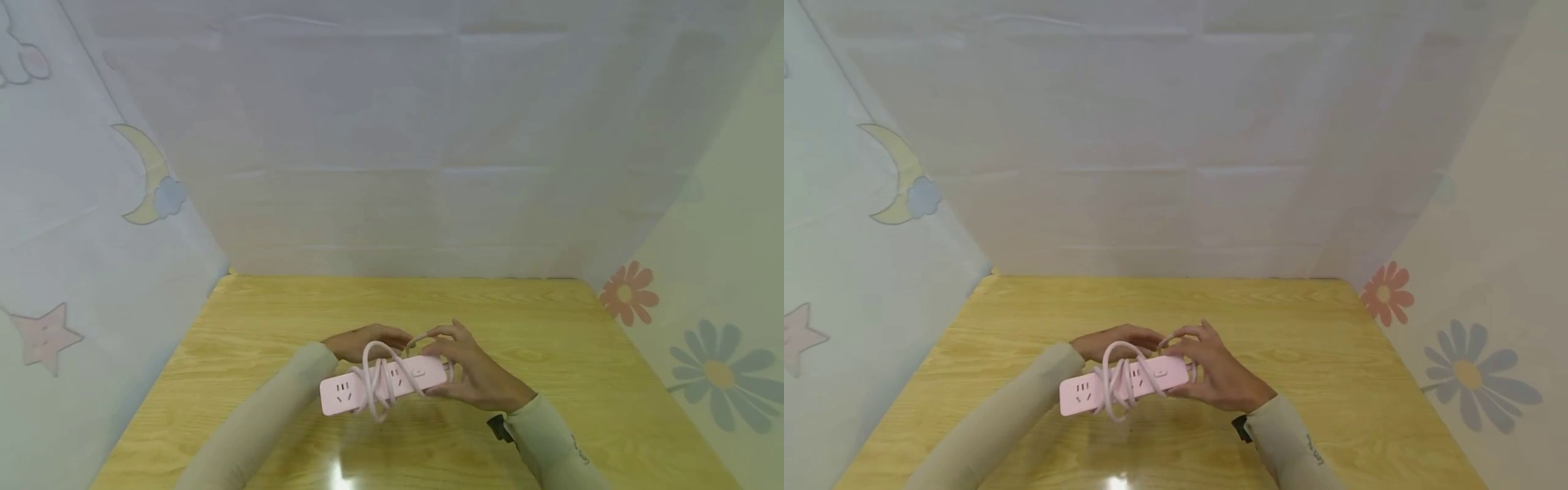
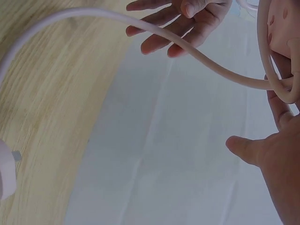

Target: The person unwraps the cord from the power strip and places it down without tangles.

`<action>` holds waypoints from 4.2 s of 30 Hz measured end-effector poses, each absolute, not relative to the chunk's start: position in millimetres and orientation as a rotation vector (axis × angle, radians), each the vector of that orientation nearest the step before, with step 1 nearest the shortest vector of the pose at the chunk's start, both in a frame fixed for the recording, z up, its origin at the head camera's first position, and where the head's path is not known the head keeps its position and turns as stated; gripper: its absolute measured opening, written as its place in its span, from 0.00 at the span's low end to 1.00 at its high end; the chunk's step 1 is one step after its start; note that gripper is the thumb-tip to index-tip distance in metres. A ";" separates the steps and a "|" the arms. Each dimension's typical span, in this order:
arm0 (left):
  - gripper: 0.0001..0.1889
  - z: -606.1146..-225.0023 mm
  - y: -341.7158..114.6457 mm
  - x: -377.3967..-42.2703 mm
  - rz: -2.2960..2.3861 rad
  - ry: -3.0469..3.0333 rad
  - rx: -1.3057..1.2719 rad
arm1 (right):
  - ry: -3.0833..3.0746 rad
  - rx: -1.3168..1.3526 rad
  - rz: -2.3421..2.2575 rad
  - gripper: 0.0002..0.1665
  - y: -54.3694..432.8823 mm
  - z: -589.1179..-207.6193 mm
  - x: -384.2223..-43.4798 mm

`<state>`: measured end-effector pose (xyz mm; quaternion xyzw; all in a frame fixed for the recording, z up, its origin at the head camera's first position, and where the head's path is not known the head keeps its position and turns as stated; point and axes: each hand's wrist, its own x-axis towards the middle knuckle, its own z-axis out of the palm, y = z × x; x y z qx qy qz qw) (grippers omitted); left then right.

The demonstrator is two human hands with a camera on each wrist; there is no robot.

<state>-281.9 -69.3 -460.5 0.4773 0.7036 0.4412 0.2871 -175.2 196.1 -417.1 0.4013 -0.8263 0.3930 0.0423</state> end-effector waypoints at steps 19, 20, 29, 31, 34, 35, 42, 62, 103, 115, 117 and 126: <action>0.12 -428.0 -59.6 -280.5 1.146 2.353 1.214 | -2.450 1.381 1.100 0.29 192.3 -406.7 -166.8; 0.12 -426.4 -58.6 -280.2 1.145 2.359 1.217 | -2.434 1.394 1.085 0.29 192.0 -406.2 -166.7; 0.12 -413.2 -52.5 -281.8 1.064 2.450 1.316 | -2.388 1.443 1.022 0.27 189.3 -405.0 -164.5; 0.12 -409.0 -52.1 -282.1 1.015 2.487 1.349 | -2.385 1.448 1.008 0.26 189.4 -405.7 -164.3; 0.11 -403.8 -51.0 -280.9 0.948 2.519 1.413 | -2.379 1.449 0.988 0.26 189.1 -406.3 -164.0; 0.11 -402.6 -50.6 -280.2 0.929 2.526 1.426 | -2.387 1.446 0.990 0.27 188.8 -406.1 -163.8; 0.10 -395.7 -44.1 -274.4 0.771 2.582 1.529 | -2.333 1.481 0.982 0.26 181.7 -400.4 -161.5; 0.12 -422.9 -65.6 -265.7 0.860 2.467 1.390 | -2.299 1.361 1.015 0.28 197.1 -395.0 -163.0; 0.06 -420.5 -138.3 -240.9 1.339 2.616 0.935 | -2.374 1.223 1.100 0.33 205.5 -408.3 -162.2; 0.05 -413.4 -140.8 -242.3 1.437 2.625 0.914 | -2.370 1.219 1.070 0.33 207.7 -414.5 -163.7; 0.05 -410.9 -140.4 -241.4 1.445 2.614 0.907 | -2.375 1.219 1.072 0.32 208.1 -415.6 -164.1; 0.05 -406.8 -138.1 -241.2 1.464 2.604 0.832 | -2.334 1.203 1.045 0.27 209.7 -422.0 -168.5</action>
